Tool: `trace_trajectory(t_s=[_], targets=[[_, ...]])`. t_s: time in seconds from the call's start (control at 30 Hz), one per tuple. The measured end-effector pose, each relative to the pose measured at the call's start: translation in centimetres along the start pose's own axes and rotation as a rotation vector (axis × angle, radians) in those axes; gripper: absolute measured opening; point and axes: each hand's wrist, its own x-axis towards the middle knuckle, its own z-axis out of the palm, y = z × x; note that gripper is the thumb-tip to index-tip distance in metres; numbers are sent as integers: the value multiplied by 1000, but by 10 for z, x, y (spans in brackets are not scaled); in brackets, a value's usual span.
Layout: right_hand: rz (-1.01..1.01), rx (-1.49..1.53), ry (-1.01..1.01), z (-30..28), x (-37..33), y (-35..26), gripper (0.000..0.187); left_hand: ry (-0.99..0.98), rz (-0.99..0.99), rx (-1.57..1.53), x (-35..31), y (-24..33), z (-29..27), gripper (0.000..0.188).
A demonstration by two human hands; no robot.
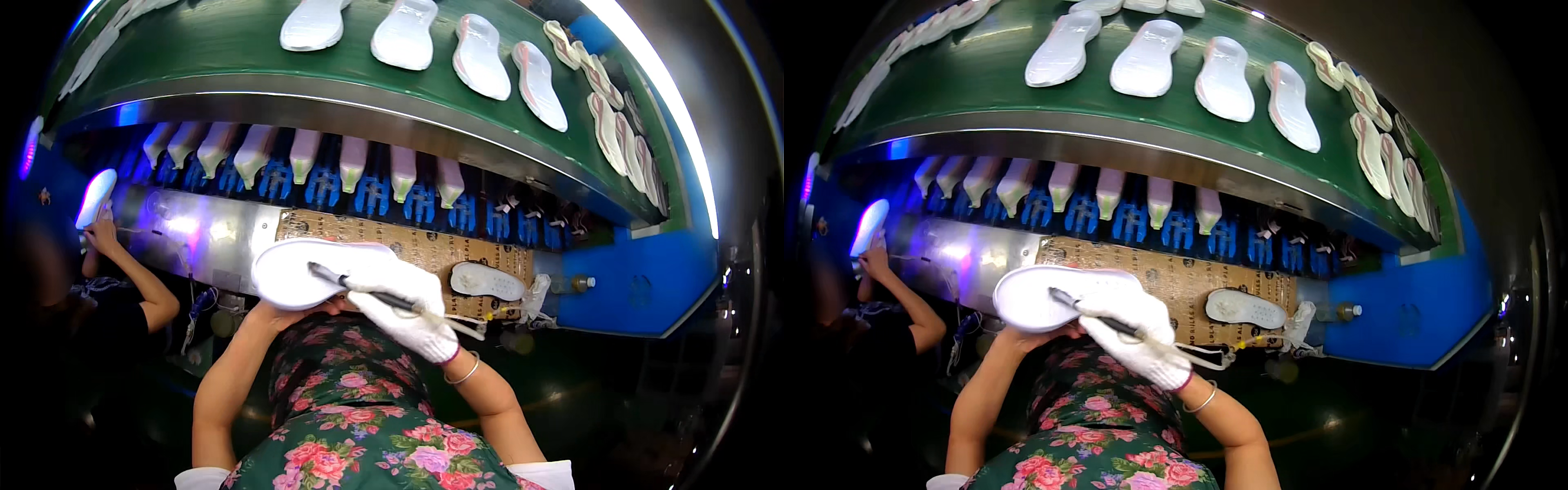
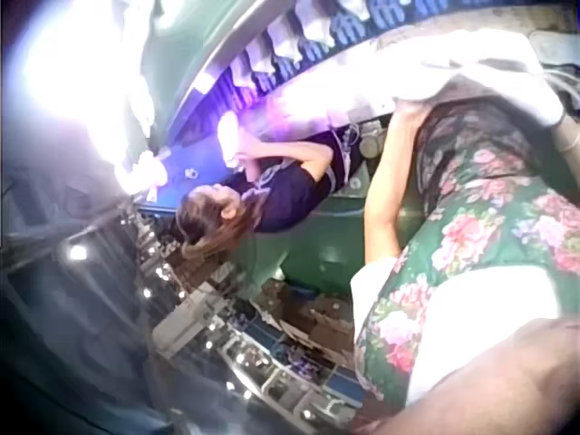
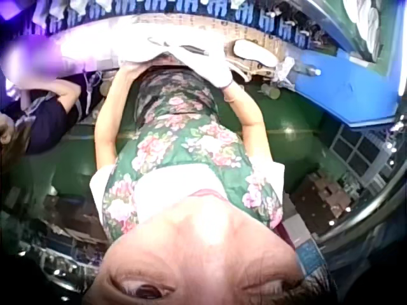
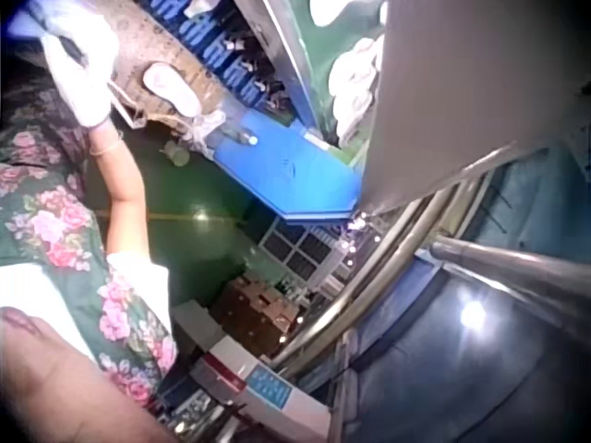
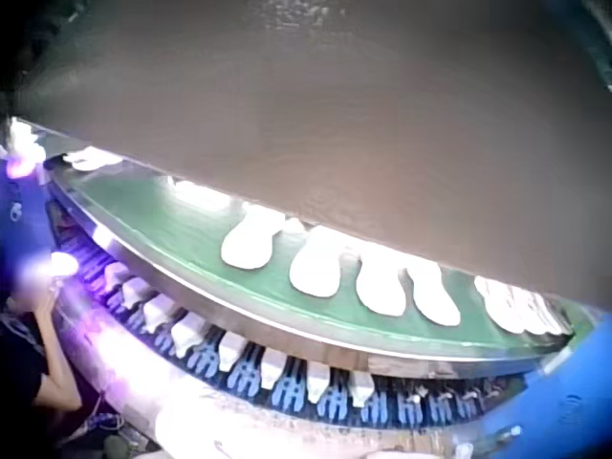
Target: The person retrieves shoe soles from an overhead shelf one at a time and applies adhesive across the surface of each sole using a brush.
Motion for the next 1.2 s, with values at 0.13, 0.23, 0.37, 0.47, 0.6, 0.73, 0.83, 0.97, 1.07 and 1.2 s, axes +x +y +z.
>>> trace_trajectory(t_s=[0.13,0.23,0.37,0.47,0.6,0.73,0.83,0.97,1.07,1.2], targets=[[-93,-62,45,9,-4,-5,20,127,180,34,-6,-7,4,61],[-150,-55,95,11,-5,-11,22,3,187,-279,-25,-20,26,84],[-142,-119,112,1,-2,-22,21,13,299,52,-12,-46,24,96],[-137,-157,178,-12,5,-30,21,156,309,9,-8,-59,36,95],[-190,-191,232,-5,16,-28,22,172,278,10,6,-60,51,98],[-250,-340,220,-7,23,-27,24,220,276,0,16,-75,56,101],[-248,-354,269,0,24,-28,24,139,227,-40,17,-74,42,98],[-187,-304,286,12,18,-35,24,18,155,-140,18,-84,19,92],[-104,-165,309,18,16,-36,23,12,168,-205,21,-83,14,91],[-13,-58,428,14,17,-29,20,153,182,-2,26,-79,28,98]])
